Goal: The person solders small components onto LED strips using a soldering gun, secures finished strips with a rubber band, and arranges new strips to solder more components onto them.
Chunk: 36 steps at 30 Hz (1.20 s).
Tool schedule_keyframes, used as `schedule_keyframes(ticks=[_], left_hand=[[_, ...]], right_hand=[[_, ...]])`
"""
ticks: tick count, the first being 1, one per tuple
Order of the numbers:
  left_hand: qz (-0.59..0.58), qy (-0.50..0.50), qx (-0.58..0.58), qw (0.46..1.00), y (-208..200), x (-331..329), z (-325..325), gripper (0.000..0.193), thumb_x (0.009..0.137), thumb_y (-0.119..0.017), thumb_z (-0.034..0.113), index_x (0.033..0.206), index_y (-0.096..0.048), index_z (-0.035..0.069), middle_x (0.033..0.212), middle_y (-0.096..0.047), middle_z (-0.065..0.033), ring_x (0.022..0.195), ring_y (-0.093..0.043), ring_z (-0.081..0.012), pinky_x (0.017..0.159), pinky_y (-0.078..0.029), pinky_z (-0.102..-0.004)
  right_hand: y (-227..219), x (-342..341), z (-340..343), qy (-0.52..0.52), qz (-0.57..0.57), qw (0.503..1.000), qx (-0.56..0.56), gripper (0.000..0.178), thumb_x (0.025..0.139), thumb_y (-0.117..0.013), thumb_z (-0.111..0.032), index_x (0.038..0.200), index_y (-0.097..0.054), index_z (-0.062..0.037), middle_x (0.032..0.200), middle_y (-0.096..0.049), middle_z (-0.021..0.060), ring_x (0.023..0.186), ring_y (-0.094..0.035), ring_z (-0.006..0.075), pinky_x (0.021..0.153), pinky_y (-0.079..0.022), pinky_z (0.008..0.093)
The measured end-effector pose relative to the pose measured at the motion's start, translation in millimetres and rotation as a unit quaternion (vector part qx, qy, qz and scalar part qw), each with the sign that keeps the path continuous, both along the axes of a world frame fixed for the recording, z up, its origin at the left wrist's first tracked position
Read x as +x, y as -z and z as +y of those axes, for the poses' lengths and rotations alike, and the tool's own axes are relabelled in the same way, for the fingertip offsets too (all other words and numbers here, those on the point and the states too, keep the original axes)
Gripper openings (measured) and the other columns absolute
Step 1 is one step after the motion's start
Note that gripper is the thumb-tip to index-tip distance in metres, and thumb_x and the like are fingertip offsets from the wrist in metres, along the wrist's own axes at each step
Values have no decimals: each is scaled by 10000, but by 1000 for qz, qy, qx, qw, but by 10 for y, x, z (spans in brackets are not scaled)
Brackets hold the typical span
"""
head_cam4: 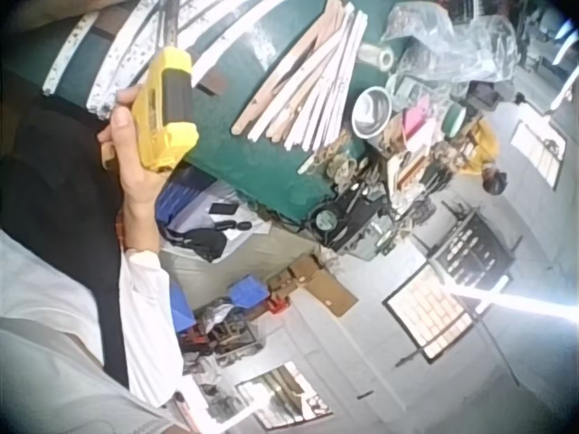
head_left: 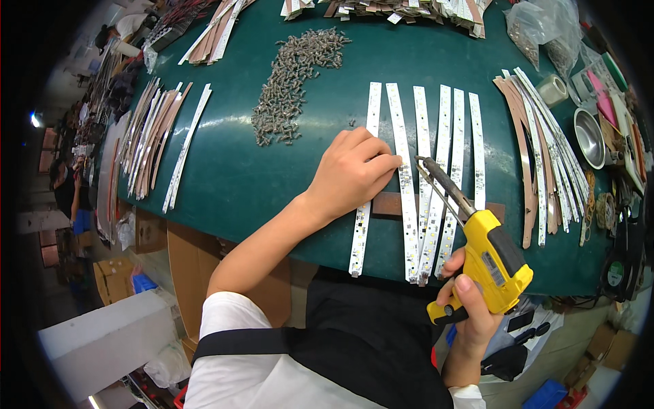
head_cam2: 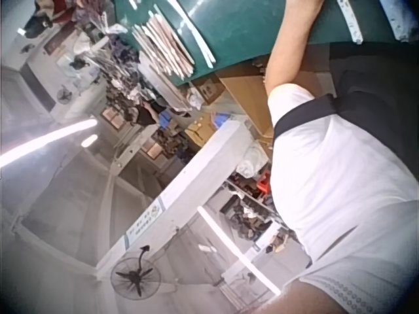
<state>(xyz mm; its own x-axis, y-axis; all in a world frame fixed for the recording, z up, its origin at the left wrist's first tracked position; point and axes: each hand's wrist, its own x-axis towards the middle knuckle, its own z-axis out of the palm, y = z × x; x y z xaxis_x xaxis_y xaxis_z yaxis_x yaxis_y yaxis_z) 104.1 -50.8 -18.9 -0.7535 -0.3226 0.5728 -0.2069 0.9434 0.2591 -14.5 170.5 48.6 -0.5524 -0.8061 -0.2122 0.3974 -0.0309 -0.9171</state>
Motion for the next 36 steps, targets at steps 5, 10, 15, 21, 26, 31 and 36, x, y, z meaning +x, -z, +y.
schedule_keyframes(ticks=[5, 10, 15, 21, 26, 31, 36], left_hand=[[-1, -36, 104, 994, -74, 25, 39, 191, 716, -721, 71, 891, -657, 116, 796, -617, 13, 763, -546, -180, 718, -395, -322], [-3, -30, 119, 992, -52, 39, 35, 179, 720, -701, 98, 883, -627, 111, 795, -620, 12, 805, -550, -189, 714, -392, -335], [1, -30, 121, 992, -38, 38, 33, 145, 725, -697, 96, 855, -638, 117, 804, -621, 8, 810, -548, -191, 717, -393, -335], [-6, -30, 130, 991, -21, 31, 38, 138, 725, -698, 58, 850, -664, 105, 833, -633, -5, 827, -560, -203, 752, -404, -334], [-7, -26, 124, 992, -7, 33, 33, 141, 717, -700, 53, 845, -669, 104, 838, -636, -1, 831, -562, -200, 751, -404, -331], [-2, -34, 123, 992, -13, 19, 50, 141, 715, -703, 56, 840, -663, 106, 822, -630, 0, 820, -557, -197, 741, -398, -330], [1, -45, 128, 991, -6, 19, 59, 135, 717, -707, 69, 835, -656, 109, 797, -618, 0, 803, -545, -196, 725, -388, -336]], right_hand=[[19, 2, -6, -16, -1, 1000, 5, 488, 812, -608, -22, 1264, -454, 77, 952, -575, 192, 747, -587, 186, 513, -535, 248], [37, -21, -23, -33, -21, 999, 5, 472, 804, -637, 27, 1250, -483, 41, 933, -612, 161, 647, -590, 139, 518, -518, 244], [42, -14, -33, -39, -20, 999, 17, 469, 804, -636, 29, 1247, -484, 41, 928, -613, 162, 630, -584, 135, 509, -508, 238], [22, -6, -44, -41, -17, 999, 27, 464, 803, -633, 33, 1243, -485, 43, 916, -616, 156, 589, -567, 119, 483, -484, 225], [-4, -13, -40, -49, -15, 998, 36, 437, 805, -622, 40, 1224, -498, 48, 887, -621, 142, 553, -551, 105, 460, -461, 216], [-16, -26, -49, -56, 6, 996, 69, 416, 808, -627, -34, 1196, -509, 60, 856, -593, 134, 511, -502, 107, 441, -430, 222], [-51, -28, -61, -60, 12, 995, 81, 387, 805, -634, -49, 1160, -525, 60, 827, -585, 123, 503, -495, 108, 445, -409, 225]])
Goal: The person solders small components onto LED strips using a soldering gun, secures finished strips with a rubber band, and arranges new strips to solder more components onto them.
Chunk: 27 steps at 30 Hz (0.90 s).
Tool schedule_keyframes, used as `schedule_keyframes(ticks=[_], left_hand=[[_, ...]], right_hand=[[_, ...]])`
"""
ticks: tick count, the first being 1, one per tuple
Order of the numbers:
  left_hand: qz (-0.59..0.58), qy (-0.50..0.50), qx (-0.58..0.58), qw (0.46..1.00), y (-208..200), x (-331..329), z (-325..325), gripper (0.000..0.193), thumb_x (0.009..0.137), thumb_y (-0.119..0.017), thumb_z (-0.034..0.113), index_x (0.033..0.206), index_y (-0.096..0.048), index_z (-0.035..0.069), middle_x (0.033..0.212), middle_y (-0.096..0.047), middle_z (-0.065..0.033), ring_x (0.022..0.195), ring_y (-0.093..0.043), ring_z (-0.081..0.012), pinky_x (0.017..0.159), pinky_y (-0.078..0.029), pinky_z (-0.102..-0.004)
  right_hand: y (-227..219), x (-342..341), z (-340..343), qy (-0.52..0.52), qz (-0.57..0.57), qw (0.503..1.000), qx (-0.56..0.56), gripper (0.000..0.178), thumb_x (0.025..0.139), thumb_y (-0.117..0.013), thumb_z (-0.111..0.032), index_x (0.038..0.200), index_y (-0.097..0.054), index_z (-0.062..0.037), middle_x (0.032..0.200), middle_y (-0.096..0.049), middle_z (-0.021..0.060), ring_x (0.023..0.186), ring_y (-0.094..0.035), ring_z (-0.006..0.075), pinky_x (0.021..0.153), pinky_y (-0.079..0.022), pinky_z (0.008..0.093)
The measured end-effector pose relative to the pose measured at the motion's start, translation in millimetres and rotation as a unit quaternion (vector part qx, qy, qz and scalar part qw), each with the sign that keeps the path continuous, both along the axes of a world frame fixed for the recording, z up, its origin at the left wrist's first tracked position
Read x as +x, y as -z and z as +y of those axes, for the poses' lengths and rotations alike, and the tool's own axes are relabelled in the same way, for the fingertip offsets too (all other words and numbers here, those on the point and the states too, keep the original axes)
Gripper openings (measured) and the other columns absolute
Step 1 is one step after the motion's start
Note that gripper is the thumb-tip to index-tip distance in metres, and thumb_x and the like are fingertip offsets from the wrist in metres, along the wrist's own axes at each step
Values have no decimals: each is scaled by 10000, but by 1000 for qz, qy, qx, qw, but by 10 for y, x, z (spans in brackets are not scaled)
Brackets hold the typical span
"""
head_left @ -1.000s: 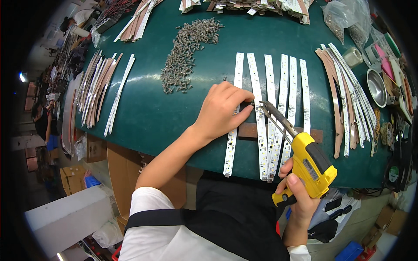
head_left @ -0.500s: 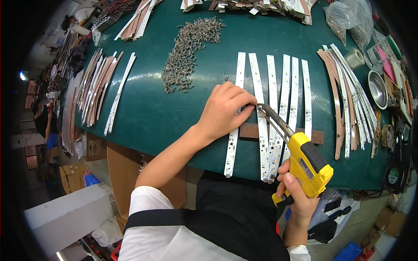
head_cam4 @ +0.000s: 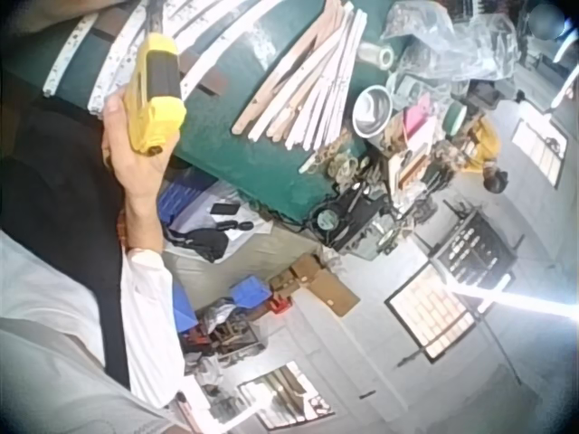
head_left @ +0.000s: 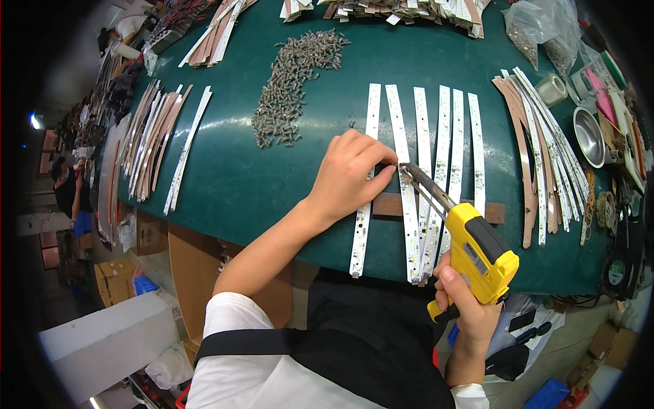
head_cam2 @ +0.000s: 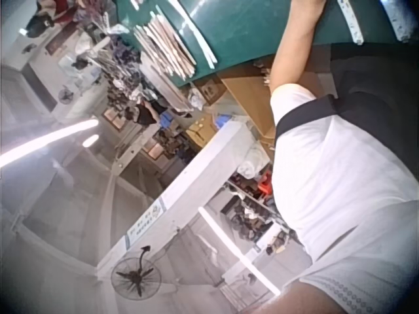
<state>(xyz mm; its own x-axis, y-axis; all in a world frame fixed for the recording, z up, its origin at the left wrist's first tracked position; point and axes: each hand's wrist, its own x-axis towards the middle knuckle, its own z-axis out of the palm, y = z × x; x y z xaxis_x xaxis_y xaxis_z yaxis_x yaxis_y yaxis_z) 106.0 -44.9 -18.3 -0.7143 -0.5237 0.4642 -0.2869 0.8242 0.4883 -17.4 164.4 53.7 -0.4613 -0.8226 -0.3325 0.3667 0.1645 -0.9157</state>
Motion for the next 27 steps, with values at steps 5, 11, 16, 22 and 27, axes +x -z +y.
schedule_keyframes(ticks=[5, 11, 16, 22, 27], left_hand=[[-6, -8, -4, 1000, 2, 14, -11, 128, 716, -713, 81, 829, -661, 112, 768, -579, 10, 773, -526, -190, 720, -371, -327], [9, -12, 15, 1000, -4, 0, -1, 129, 714, -717, 89, 829, -663, 113, 761, -568, 17, 768, -521, -174, 713, -364, -317], [10, -14, 21, 1000, -11, 17, 2, 131, 713, -718, 92, 829, -662, 112, 751, -567, 16, 769, -522, -175, 712, -365, -319], [7, -12, 23, 1000, 10, 20, -6, 121, 720, -714, 95, 827, -660, 114, 740, -560, 13, 772, -523, -179, 717, -368, -323], [2, -10, 25, 1000, 17, 21, -5, 116, 727, -711, 100, 831, -663, 117, 736, -556, 14, 772, -522, -180, 720, -370, -326]], right_hand=[[-20, -14, -7, -9, 7, 1000, 9, 391, 799, -637, -49, 1159, -533, 61, 831, -589, 125, 511, -509, 115, 446, -411, 224], [25, 2, 31, 11, -17, 999, -46, 441, 818, -642, 24, 1234, -498, 39, 911, -607, 130, 699, -609, 141, 577, -564, 262], [11, 27, -3, 28, 9, 999, -36, 441, 812, -625, -41, 1211, -497, 96, 885, -590, 143, 666, -595, 147, 541, -577, 292], [52, 26, -12, 18, -2, 999, -38, 440, 817, -622, -33, 1220, -487, 80, 869, -590, 144, 601, -584, 140, 493, -550, 272], [31, -17, 6, 5, -15, 1000, -20, 406, 815, -629, 2, 1198, -502, 55, 841, -594, 127, 550, -554, 121, 449, -480, 236]])
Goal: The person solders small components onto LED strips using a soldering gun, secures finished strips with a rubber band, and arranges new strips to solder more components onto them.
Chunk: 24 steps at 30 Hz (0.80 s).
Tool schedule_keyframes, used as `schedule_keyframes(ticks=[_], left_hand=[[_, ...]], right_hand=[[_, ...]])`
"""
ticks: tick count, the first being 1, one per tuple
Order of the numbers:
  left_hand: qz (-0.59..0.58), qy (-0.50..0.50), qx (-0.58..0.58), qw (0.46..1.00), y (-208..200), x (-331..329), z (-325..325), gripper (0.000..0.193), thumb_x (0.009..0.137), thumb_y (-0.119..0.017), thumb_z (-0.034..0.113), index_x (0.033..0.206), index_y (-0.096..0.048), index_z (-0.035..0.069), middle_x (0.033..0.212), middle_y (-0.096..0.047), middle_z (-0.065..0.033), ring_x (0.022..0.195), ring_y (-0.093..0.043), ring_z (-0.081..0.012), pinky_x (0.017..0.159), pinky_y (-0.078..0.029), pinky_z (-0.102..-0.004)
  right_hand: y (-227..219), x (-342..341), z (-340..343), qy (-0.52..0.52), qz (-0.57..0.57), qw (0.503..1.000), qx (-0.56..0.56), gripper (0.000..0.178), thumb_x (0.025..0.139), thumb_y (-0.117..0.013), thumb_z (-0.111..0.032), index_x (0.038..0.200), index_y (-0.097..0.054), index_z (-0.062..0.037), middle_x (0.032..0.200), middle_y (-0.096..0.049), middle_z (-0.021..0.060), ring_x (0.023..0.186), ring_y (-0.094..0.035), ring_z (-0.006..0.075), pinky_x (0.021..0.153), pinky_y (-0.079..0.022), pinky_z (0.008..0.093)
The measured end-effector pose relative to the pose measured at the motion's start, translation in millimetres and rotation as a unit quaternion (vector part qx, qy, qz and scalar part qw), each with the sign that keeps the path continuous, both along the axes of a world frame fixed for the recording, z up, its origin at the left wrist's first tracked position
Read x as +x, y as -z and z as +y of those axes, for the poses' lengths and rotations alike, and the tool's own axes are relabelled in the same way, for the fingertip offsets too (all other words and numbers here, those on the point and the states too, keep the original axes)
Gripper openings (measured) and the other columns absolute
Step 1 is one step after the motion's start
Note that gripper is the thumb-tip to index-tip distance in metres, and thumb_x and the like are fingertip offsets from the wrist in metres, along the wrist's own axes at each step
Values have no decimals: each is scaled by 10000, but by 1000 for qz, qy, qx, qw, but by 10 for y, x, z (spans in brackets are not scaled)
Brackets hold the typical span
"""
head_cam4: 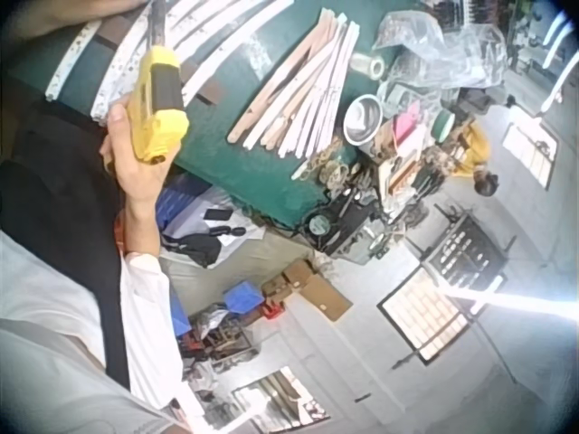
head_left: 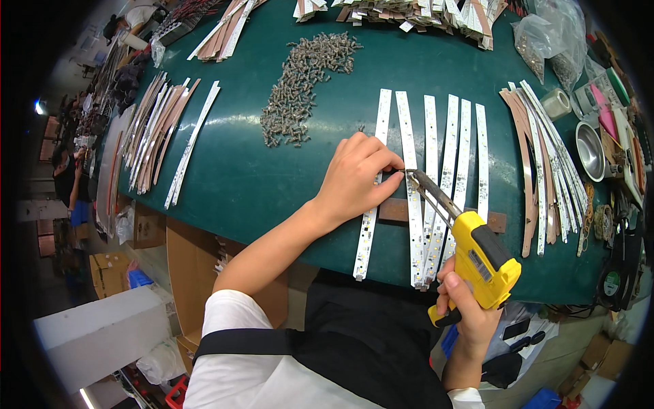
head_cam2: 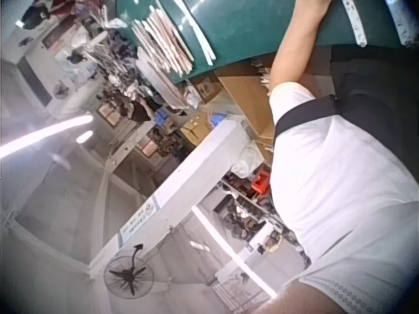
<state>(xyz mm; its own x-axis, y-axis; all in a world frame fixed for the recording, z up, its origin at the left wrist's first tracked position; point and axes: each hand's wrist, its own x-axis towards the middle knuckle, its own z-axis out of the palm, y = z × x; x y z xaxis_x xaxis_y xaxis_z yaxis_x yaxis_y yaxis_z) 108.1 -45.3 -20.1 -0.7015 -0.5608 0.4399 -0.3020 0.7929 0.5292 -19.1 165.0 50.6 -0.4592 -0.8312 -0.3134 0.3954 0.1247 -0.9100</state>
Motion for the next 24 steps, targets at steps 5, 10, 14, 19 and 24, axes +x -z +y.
schedule_keyframes(ticks=[5, 10, 14, 19, 24], left_hand=[[-10, -4, 6, 1000, 2, -6, 5, 110, 727, -714, 114, 825, -665, 116, 735, -555, 16, 769, -519, -178, 717, -367, -324], [-9, -4, 12, 1000, -9, 2, 2, 107, 729, -712, 115, 824, -665, 116, 732, -552, 15, 770, -518, -177, 718, -365, -325], [-1, -2, 10, 1000, -18, -14, 9, 106, 734, -708, 112, 831, -665, 117, 732, -551, 13, 770, -516, -179, 719, -364, -325], [-3, -4, 10, 1000, -22, 9, 3, 111, 734, -708, 112, 836, -665, 117, 734, -551, 12, 772, -517, -180, 725, -366, -324], [-3, -4, 6, 1000, -27, 16, -6, 120, 733, -708, 114, 846, -667, 116, 736, -552, 11, 777, -518, -181, 735, -369, -326]], right_hand=[[2, -12, 7, 3, -22, 1000, 1, 390, 808, -634, 40, 1179, -513, 35, 816, -605, 101, 514, -526, 99, 446, -428, 220], [-52, 12, 5, -14, 15, 1000, -8, 423, 803, -622, -13, 1198, -502, 77, 882, -581, 151, 644, -568, 146, 490, -505, 245], [-38, 56, 37, 33, 32, 998, -37, 442, 800, -624, -36, 1208, -501, 82, 908, -578, 154, 741, -595, 167, 578, -562, 278], [-30, 37, 56, 40, 33, 998, -32, 473, 803, -635, -91, 1215, -491, 90, 912, -576, 151, 751, -605, 178, 610, -574, 291], [-31, 20, 94, 49, 23, 998, -38, 475, 805, -627, -64, 1228, -475, 89, 912, -570, 155, 745, -592, 173, 566, -556, 263]])
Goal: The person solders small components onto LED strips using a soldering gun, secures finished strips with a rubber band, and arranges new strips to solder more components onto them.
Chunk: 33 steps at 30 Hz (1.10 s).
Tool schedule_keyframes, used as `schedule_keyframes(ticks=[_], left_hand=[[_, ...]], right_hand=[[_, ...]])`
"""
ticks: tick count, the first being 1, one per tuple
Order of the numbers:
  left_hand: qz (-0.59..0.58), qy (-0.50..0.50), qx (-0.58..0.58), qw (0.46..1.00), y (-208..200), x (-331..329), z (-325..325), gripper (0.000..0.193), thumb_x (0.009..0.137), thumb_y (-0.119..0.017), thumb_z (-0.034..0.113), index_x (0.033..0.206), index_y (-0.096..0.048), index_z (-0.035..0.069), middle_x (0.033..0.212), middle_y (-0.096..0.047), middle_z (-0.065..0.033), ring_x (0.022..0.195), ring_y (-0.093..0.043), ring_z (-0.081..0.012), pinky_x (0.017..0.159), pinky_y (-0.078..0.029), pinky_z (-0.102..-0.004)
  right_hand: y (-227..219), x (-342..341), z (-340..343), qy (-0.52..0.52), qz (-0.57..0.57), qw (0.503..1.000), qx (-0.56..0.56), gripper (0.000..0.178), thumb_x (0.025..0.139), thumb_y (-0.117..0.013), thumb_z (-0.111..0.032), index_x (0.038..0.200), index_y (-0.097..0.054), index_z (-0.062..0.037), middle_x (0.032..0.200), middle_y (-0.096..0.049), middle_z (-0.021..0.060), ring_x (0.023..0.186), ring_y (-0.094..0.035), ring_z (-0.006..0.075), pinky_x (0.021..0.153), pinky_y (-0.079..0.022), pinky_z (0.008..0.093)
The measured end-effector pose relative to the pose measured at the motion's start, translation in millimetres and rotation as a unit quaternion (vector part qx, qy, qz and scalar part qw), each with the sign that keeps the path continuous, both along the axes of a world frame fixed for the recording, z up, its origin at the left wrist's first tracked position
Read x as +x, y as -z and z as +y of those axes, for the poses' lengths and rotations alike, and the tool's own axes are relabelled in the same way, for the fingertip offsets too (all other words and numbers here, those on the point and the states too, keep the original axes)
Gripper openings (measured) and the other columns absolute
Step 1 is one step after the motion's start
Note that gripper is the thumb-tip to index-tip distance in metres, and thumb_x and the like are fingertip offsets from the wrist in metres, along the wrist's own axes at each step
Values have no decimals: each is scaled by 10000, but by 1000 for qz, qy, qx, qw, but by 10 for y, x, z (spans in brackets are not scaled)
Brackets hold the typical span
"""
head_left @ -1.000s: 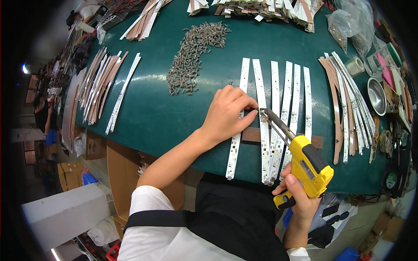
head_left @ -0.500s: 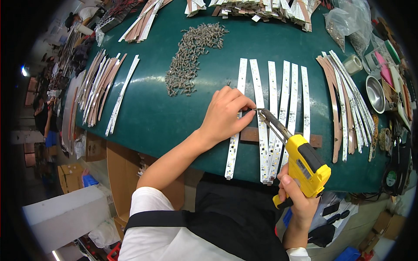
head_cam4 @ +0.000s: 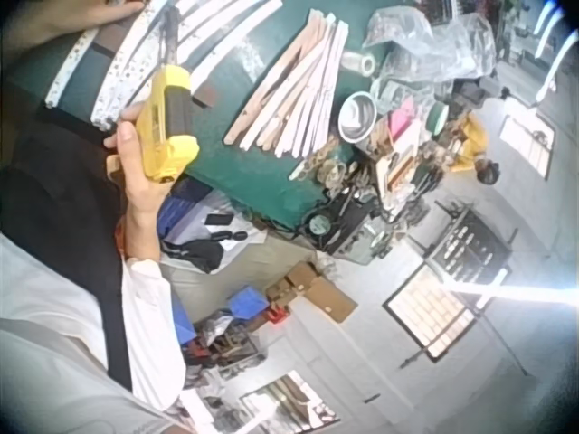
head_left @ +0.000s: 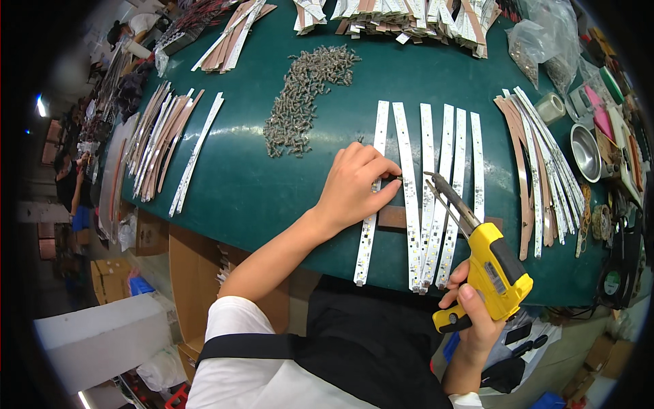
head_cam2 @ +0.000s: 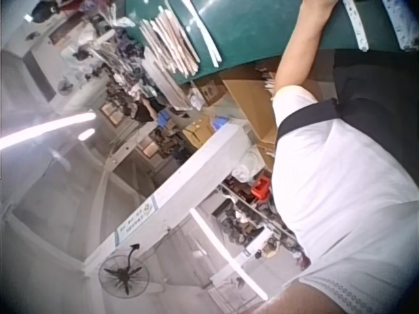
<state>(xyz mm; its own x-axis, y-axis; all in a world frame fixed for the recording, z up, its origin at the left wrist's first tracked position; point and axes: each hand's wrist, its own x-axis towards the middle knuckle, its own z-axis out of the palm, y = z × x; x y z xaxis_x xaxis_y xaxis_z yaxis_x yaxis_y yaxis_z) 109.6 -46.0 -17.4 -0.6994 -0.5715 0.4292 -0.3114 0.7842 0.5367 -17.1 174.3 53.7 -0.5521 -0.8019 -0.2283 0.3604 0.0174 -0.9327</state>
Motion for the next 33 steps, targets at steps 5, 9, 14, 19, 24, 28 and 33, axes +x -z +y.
schedule_keyframes(ticks=[5, 9, 14, 19, 24, 28, 33], left_hand=[[-17, 4, -3, 1000, -25, 8, -4, 157, 720, -715, 118, 871, -673, 109, 774, -571, -1, 803, -528, -190, 753, -383, -333], [-5, 0, -53, 999, -313, 85, 68, 223, 689, -735, 121, 906, -683, 105, 864, -595, -34, 833, -546, -230, 745, -417, -339], [-88, 229, -57, 968, -494, 91, 430, 417, 742, -740, 296, 1086, -623, 90, 1099, -592, -63, 995, -580, -243, 828, -452, -371], [-150, 231, -87, 957, -434, 244, 337, 496, 779, -690, 398, 1154, -584, 90, 1253, -553, -69, 1127, -554, -260, 972, -420, -408], [-149, 213, -92, 961, -394, 386, 278, 446, 763, -715, 353, 1105, -601, 92, 1200, -569, -67, 1105, -555, -251, 932, -442, -395], [-132, 194, -90, 968, -380, 466, 270, 472, 734, -739, 327, 1120, -608, 88, 1182, -583, -70, 1085, -569, -264, 890, -462, -396], [-110, 188, -62, 974, -414, 522, 214, 408, 739, -740, 255, 1093, -629, 87, 1138, -603, -71, 1016, -591, -259, 860, -464, -392]], right_hand=[[-18, -47, 48, 32, 3, 999, -28, 493, 803, -623, -48, 1246, -455, 88, 903, -564, 160, 750, -568, 165, 505, -528, 233], [-23, -85, 110, 50, 10, 998, -39, 519, 803, -613, -44, 1271, -430, 86, 887, -555, 170, 751, -561, 166, 485, -516, 224], [-20, -160, 160, 78, 15, 995, -54, 517, 806, -599, -36, 1278, -421, 80, 887, -551, 173, 753, -554, 170, 471, -508, 223], [-15, -188, 190, 96, 1, 993, -71, 493, 788, -587, 4, 1260, -458, 59, 919, -560, 168, 767, -563, 175, 498, -513, 230], [-5, -198, 203, 105, -1, 992, -73, 506, 787, -589, 4, 1272, -454, 52, 921, -559, 165, 761, -561, 175, 494, -510, 229], [14, -191, 191, 97, -3, 993, -74, 513, 787, -591, 1, 1278, -452, 46, 920, -559, 164, 762, -562, 175, 492, -508, 228], [5, -189, 186, 91, -3, 993, -71, 513, 787, -591, -2, 1279, -452, 43, 919, -559, 162, 763, -559, 174, 492, -506, 225]])
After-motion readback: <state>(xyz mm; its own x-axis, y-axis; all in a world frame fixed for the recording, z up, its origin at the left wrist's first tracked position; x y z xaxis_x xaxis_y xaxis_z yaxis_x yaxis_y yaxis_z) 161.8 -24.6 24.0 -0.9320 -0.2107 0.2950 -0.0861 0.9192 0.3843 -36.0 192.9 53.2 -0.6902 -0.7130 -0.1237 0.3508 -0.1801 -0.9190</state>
